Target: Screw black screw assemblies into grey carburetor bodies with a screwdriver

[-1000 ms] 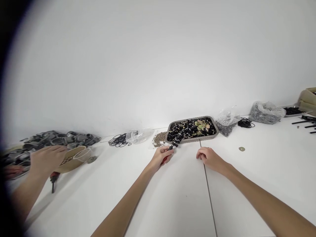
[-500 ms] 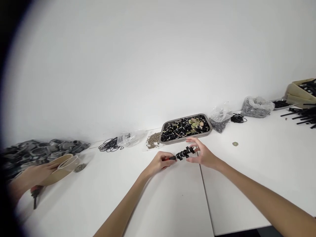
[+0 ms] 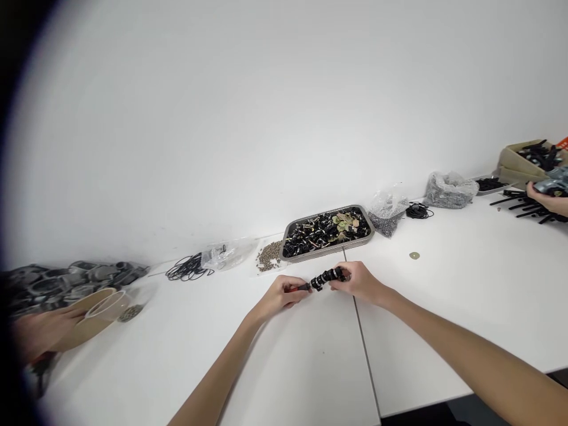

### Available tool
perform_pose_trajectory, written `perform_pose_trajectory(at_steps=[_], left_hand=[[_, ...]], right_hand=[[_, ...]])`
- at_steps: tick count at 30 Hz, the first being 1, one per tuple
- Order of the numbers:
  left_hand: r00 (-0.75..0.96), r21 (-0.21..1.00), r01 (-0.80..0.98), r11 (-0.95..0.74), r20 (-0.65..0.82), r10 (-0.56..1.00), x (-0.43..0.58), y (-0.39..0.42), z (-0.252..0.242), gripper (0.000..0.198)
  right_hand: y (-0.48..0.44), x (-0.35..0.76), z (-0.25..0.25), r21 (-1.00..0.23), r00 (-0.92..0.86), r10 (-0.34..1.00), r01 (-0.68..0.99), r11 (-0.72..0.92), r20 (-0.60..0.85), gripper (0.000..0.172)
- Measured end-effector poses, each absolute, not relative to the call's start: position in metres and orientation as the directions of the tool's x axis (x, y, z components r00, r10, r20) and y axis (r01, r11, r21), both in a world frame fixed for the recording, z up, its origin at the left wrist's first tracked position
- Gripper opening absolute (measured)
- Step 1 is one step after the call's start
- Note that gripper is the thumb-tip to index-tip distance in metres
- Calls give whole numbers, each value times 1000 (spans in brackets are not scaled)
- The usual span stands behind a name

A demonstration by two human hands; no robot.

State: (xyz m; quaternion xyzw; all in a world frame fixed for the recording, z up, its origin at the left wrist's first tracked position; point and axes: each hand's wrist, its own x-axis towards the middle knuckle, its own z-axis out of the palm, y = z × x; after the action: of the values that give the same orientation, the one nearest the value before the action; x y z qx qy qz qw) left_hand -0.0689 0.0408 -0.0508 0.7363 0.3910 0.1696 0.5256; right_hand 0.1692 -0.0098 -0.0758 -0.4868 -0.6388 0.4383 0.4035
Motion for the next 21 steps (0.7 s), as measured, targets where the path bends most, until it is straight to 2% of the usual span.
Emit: perform_pose_trajectory(at_steps=[3, 6, 11, 13, 15, 17, 19, 21], left_hand=[[640, 903, 403, -149, -161, 752, -69, 41, -51, 24], [643, 909, 388, -152, -149, 751, -69, 42, -52, 23], [640, 956, 275, -102, -103, 761, -71, 47, -59, 24], [643, 973, 215, -80, -79, 761, -72, 49, -61, 25], [643, 983, 170, -64, -62, 764, -73, 50, -63, 25], [638, 987, 155, -53, -59, 768, -73, 51, -63, 24], [645, 987, 155, -51, -62, 762, -73, 52, -63, 22], [659, 986, 155, -59, -58, 750, -73, 52, -62, 20]], right_hand=[[-11, 168, -72, -971, -209, 976, 214, 107, 61, 25], [-14, 166, -68, -982, -208, 978, 174, 70, 33, 30], [-17, 171, -63, -962, -267, 964, 264, 63, -10, 68], [-16, 177, -57, -929, -297, 954, 346, 132, 25, 73], [-18, 186, -43, -872, -292, 953, 442, 209, 81, 63], [-24, 195, -18, -809, -227, 955, 516, 282, 189, 42], [-36, 203, 13, -768, -104, 920, 520, 374, 377, 29], [-52, 210, 45, -689, -22, 809, 511, 514, 587, 25]])
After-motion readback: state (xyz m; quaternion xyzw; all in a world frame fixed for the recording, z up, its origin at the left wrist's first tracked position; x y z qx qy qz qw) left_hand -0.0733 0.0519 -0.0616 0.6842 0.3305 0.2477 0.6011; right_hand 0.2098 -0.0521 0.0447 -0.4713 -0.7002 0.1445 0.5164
